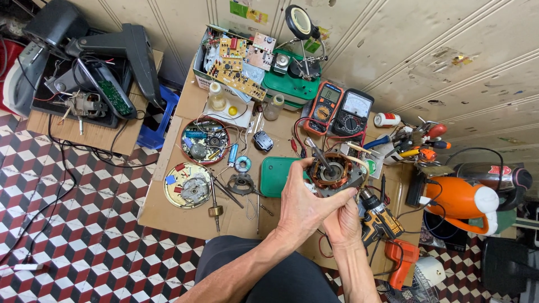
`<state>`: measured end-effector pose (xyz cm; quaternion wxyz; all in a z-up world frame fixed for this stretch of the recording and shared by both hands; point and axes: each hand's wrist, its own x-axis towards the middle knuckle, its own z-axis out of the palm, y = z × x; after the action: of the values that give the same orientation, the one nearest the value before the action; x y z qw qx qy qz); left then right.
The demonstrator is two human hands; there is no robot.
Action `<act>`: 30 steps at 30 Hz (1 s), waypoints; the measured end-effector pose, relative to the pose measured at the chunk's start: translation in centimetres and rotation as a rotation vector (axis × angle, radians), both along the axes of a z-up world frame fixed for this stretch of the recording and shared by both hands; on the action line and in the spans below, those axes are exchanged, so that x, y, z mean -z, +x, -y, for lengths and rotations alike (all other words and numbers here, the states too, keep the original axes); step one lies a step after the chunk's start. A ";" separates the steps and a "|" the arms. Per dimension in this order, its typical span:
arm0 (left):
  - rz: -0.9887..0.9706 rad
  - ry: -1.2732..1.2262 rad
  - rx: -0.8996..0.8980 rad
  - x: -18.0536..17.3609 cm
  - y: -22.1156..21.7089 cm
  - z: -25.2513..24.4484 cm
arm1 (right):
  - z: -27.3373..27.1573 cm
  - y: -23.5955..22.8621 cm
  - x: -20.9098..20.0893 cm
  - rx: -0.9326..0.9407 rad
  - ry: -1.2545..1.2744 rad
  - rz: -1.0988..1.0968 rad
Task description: Inspect and reassemble a small electric motor component on a workbench.
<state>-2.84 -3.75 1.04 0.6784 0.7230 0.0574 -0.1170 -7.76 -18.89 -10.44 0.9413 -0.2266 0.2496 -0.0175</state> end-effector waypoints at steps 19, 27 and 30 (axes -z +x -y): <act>-0.169 -0.233 -0.027 1.7 0.3 -0.2 | -0.5 -0.1 -2.0 -0.074 -0.187 0.040; -0.359 -0.398 -0.087 2.0 0.3 0.2 | -0.8 -0.4 -1.8 -0.066 -0.310 -0.004; -0.312 -0.398 -0.121 1.9 0.5 0.0 | -1.1 -0.2 -2.8 -0.076 -0.346 -0.008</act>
<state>-2.37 -3.71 -0.85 0.7959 0.5439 0.1806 -0.1953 -7.92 -17.82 -7.63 0.8872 -0.3946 0.2380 -0.0237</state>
